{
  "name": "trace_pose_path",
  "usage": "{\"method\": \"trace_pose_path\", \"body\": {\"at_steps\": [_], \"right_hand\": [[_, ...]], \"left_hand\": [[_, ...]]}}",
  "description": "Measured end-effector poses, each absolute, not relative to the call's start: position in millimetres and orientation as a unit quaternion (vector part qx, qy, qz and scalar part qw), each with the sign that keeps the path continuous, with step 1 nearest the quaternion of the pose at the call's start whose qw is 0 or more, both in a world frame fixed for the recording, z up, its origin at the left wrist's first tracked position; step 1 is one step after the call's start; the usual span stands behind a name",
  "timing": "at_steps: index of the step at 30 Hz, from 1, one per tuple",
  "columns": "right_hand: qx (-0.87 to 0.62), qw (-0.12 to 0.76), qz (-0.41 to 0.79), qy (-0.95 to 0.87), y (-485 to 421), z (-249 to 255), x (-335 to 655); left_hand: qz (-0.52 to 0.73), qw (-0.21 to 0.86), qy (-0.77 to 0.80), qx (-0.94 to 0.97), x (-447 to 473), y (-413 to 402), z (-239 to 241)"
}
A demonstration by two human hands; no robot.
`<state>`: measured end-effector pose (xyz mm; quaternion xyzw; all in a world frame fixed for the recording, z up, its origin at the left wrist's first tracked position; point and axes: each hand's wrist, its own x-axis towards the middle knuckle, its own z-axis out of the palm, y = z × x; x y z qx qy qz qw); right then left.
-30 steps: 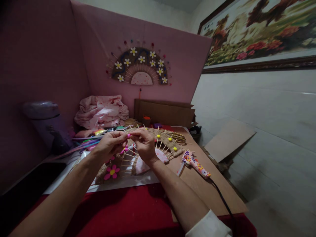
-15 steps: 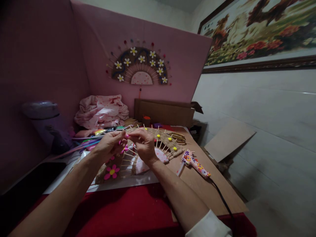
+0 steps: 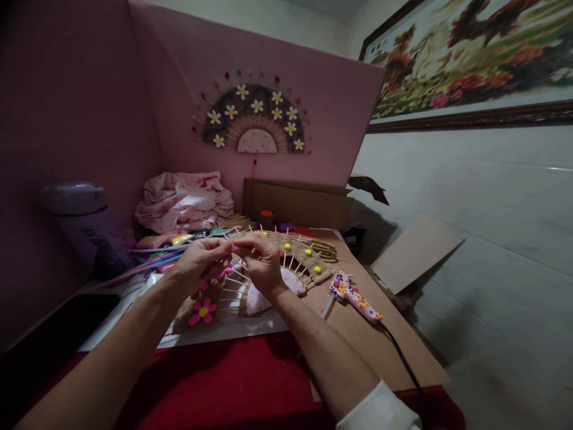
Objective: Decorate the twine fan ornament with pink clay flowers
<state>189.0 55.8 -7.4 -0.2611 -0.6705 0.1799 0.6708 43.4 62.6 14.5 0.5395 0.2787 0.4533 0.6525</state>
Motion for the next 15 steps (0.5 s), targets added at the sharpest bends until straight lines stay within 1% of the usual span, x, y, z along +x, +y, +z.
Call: {"method": "trace_pose_path", "body": {"at_steps": [5,11,15], "right_hand": [[-0.270,0.670,0.191,-0.664,57.2,-7.8,190.7],[-0.289,0.663,0.308,-0.618,64.2,-12.7,189.5],[-0.275,0.662,0.362,-0.596,63.5,-12.9,188.7]], "left_hand": [[0.460,0.642,0.277,0.547,42.4,63.3,13.6],[0.458,0.639,0.279,0.551,43.3,65.0,11.3],[0.457,0.644,0.277,0.548,43.3,65.4,11.6]]}}
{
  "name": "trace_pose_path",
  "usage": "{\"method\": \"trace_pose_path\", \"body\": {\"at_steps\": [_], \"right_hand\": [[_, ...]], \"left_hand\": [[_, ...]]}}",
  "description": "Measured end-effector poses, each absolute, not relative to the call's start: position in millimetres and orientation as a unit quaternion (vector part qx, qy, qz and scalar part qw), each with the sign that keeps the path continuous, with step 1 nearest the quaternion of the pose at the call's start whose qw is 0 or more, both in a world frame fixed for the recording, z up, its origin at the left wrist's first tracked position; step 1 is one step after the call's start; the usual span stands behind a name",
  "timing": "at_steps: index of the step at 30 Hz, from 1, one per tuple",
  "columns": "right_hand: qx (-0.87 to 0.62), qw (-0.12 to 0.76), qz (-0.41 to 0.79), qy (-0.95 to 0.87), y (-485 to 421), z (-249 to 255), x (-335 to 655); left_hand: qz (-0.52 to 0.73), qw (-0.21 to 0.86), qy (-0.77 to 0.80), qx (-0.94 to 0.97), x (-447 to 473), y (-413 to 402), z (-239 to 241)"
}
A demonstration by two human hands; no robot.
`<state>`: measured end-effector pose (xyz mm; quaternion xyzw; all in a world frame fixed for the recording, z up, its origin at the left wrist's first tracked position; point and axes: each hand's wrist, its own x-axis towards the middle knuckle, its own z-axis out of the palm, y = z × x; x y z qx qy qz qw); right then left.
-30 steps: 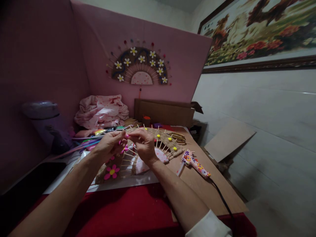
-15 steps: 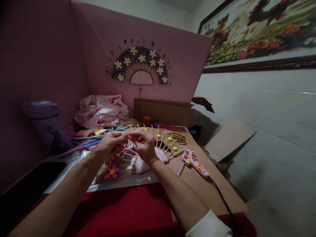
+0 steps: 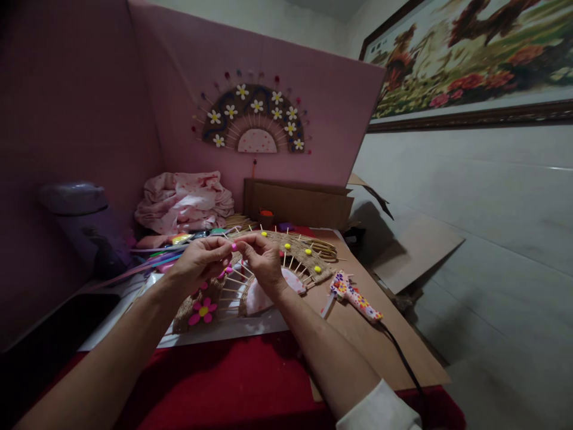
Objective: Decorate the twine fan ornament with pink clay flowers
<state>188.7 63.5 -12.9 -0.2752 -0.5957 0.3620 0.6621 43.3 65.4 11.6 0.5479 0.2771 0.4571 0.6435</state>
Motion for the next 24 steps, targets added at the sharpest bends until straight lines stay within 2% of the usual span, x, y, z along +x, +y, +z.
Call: {"method": "trace_pose_path", "body": {"at_steps": [8,16,24], "right_hand": [[-0.272,0.658,0.378,-0.592,60.4,-11.8,186.4],[-0.225,0.680,0.285,-0.637,59.2,-7.7,186.1],[-0.257,0.674,0.270,-0.638,63.2,-11.5,190.0]], "left_hand": [[0.460,0.648,0.272,0.543,42.8,64.1,11.3],[0.462,0.644,0.264,0.549,44.3,63.6,13.6],[0.467,0.642,0.258,0.550,43.7,63.9,13.0]]}}
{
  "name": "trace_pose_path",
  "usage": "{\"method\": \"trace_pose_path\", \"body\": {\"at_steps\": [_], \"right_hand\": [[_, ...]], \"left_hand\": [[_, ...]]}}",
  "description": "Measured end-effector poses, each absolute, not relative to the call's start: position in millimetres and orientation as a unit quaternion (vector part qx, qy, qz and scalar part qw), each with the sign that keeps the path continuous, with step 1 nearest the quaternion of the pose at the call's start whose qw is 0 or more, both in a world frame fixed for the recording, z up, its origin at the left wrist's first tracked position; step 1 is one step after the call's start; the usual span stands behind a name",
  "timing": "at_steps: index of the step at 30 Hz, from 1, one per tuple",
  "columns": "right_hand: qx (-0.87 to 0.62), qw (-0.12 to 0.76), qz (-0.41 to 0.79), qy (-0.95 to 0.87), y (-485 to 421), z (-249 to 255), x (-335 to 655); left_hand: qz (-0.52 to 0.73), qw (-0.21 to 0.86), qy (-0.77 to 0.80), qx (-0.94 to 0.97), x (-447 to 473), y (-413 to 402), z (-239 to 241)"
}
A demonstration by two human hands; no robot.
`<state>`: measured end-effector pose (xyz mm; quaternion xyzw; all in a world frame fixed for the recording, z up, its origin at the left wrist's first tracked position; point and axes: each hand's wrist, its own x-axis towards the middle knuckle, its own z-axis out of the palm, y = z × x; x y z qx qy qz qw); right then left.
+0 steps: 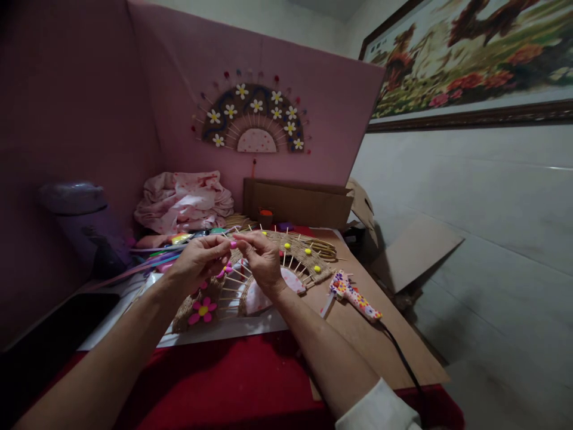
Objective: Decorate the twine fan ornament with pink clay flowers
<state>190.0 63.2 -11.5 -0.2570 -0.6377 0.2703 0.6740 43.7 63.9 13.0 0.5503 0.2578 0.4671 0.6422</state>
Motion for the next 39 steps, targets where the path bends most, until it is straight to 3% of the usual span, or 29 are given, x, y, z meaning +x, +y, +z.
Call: {"method": "trace_pose_path", "body": {"at_steps": [16,23,31,39], "right_hand": [[-0.241,0.696,0.274,-0.619,61,-8,188],[-0.248,0.695,0.217,-0.638,60,-9,189],[-0.273,0.629,0.058,-0.725,51,-15,189],[-0.283,0.618,0.055,-0.731,50,-16,189]], "left_hand": [[0.461,0.649,0.267,0.544,44,63,13],[0.469,0.649,0.259,0.541,44,62,14],[0.503,0.636,0.264,0.522,42,63,14],[0.502,0.639,0.264,0.519,43,62,16]]}}
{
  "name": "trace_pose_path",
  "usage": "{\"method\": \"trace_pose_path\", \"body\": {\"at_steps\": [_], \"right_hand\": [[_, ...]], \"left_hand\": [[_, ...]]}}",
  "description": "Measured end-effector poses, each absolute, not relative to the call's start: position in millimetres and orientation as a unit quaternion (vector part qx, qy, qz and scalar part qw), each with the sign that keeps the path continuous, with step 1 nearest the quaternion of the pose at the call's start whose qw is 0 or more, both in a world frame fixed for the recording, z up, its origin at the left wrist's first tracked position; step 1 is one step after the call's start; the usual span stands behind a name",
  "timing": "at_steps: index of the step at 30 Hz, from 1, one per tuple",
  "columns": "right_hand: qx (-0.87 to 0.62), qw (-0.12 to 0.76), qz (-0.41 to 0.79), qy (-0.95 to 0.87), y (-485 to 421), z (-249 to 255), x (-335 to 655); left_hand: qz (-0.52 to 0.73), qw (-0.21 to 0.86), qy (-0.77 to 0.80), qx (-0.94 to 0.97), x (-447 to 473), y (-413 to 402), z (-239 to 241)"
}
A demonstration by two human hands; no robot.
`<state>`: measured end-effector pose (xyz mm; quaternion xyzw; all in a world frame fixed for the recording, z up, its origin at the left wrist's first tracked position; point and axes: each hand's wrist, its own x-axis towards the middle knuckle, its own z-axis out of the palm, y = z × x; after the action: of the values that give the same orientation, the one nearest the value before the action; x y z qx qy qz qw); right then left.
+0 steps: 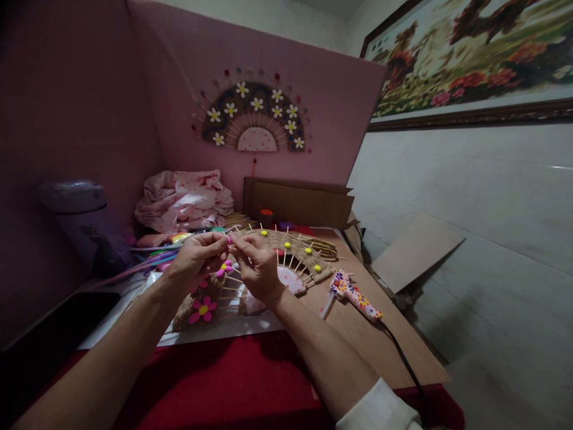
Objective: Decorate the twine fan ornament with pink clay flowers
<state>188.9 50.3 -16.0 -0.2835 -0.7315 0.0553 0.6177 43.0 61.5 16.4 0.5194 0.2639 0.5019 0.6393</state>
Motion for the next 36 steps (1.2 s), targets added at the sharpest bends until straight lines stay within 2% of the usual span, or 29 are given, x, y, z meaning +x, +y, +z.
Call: {"method": "trace_pose_path", "body": {"at_steps": [14,36], "right_hand": [[-0.263,0.661,0.098,-0.695,50.3,-9.6,187.1],[-0.280,0.657,0.106,-0.692,50.9,-7.1,187.6]], "left_hand": [[0.469,0.648,0.259,0.541,43.8,62.0,14.3],[0.466,0.646,0.266,0.543,43.6,61.0,15.2]]}}
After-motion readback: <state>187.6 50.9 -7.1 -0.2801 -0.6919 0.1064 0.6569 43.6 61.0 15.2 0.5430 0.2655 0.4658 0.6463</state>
